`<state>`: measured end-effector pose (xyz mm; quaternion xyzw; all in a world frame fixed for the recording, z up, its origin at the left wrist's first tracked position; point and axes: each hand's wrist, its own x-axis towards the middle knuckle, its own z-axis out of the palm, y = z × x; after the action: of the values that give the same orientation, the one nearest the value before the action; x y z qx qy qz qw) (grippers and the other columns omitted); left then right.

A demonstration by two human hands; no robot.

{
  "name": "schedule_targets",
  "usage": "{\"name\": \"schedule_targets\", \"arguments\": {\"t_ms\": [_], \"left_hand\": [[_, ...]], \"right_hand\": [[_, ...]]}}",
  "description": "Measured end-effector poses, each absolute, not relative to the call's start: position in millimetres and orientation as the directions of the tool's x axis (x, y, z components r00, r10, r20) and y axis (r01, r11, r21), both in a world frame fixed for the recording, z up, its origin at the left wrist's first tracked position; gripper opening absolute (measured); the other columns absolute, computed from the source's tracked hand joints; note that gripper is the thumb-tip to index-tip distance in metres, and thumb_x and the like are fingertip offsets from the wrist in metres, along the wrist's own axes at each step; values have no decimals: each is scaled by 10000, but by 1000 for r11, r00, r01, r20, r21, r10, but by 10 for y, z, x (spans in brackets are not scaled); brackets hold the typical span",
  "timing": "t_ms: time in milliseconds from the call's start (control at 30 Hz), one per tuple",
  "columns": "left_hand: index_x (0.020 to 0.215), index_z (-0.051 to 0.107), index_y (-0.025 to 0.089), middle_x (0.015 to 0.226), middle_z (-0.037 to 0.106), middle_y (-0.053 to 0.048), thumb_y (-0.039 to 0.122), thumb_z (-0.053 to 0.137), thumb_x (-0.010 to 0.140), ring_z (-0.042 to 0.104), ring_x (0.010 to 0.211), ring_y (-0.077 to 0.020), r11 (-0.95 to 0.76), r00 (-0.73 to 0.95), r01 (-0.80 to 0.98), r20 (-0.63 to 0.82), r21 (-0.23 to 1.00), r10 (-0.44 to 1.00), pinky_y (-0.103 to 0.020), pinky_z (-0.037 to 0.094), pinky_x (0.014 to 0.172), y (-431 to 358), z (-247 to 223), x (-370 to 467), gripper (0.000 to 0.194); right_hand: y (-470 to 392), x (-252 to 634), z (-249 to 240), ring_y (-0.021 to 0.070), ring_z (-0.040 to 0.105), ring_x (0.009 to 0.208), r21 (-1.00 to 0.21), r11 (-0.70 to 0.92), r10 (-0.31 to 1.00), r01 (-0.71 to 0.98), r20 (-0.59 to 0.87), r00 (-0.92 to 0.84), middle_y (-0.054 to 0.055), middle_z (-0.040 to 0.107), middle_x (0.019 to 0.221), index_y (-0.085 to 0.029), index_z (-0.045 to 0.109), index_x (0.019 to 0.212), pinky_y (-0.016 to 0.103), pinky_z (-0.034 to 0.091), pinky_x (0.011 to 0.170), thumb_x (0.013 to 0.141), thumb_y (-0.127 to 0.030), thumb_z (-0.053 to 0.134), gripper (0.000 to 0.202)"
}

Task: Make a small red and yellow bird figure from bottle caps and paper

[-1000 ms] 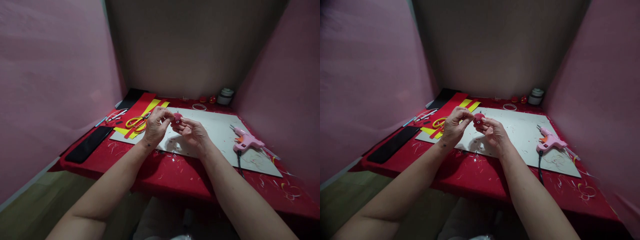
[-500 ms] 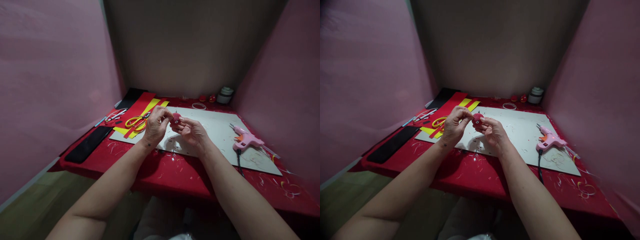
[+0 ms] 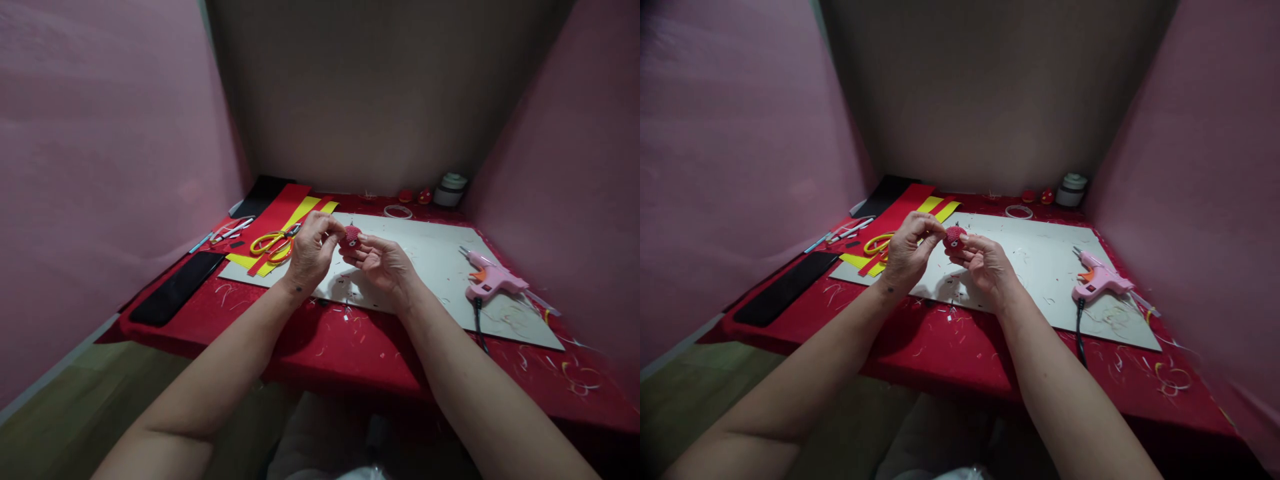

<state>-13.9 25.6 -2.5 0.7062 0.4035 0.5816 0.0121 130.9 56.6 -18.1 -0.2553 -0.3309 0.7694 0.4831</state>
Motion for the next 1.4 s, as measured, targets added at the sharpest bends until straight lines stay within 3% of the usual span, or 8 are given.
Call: {"name": "schedule_targets", "arguments": {"t_ms": [200, 367, 600, 733, 900, 1000, 1167, 1400], "left_hand": [[1051, 601, 209, 960, 589, -39, 158, 590, 842, 591, 880, -148, -632, -92, 479, 751, 609, 654, -274, 497, 793, 291, -59, -156, 215], [1021, 599, 205, 942, 614, -52, 190, 572, 863, 607, 874, -159, -592, -209, 448, 723, 669, 659, -286, 507, 775, 333, -89, -201, 161], [957, 628, 203, 886, 635, -39, 200, 583, 855, 605, 804, -141, -582, -249, 408, 699, 704, 670, -268, 502, 693, 303, -54, -192, 112], [871, 635, 195, 725, 597, -7, 176, 568, 832, 550, 633, -109, -543, -300, 181, 572, 820, 764, -239, 450, 549, 314, 27, -219, 80], [784, 636, 154, 703, 588, -11, 140, 610, 757, 533, 568, -87, -401, -308, -107, 353, 910, 884, -208, 404, 462, 399, 114, -321, 40], [754, 647, 130, 678, 589, -12, 113, 633, 716, 540, 559, -84, -316, -242, -102, 285, 943, 928, -196, 395, 443, 435, 142, -361, 44], [731, 650, 114, 627, 580, 1, 76, 639, 676, 530, 537, -81, -328, -235, -21, 314, 945, 920, -193, 385, 434, 482, 161, -451, 68], [723, 652, 123, 660, 613, -5, 18, 557, 635, 541, 559, -81, -309, -352, 52, 307, 950, 884, -192, 379, 460, 532, 93, -727, 166]], "right_hand": [[585, 1313, -170, 206, 678, 696, -722, -366, 906, -587, -132, -403, 75, 726, 742, -170, 670, 812, 374, 512, 806, 653, -171, 672, 159], [613, 1316, -175, 210, 690, 693, -657, -390, 912, -646, -179, -369, 69, 724, 761, -180, 648, 846, 378, 524, 785, 673, -156, 616, 178], [613, 1336, -162, 225, 691, 731, -551, -444, 895, -706, -228, -384, 94, 727, 790, -146, 641, 953, 373, 537, 746, 700, -166, 600, 257], [621, 1366, -165, 216, 679, 736, -517, -453, 890, -726, -213, -403, 122, 728, 824, -110, 635, 1025, 343, 542, 722, 717, -192, 602, 321], [623, 1398, -182, 186, 642, 661, -495, -492, 861, -717, -155, -484, 138, 718, 829, -90, 629, 1052, 324, 548, 686, 769, -272, 577, 341], [604, 1406, -171, 180, 626, 631, -484, -500, 849, -718, -112, -516, 150, 712, 834, -72, 611, 1058, 324, 550, 666, 768, -282, 574, 359], [578, 1413, -136, 176, 614, 616, -477, -485, 859, -733, -99, -503, 158, 698, 812, -63, 586, 1077, 319, 553, 637, 777, -270, 555, 366], [673, 1443, -154, 164, 627, 645, -502, -362, 932, -785, -203, -300, 139, 695, 872, -104, 603, 1040, 288, 552, 602, 754, -220, 572, 310]]}}
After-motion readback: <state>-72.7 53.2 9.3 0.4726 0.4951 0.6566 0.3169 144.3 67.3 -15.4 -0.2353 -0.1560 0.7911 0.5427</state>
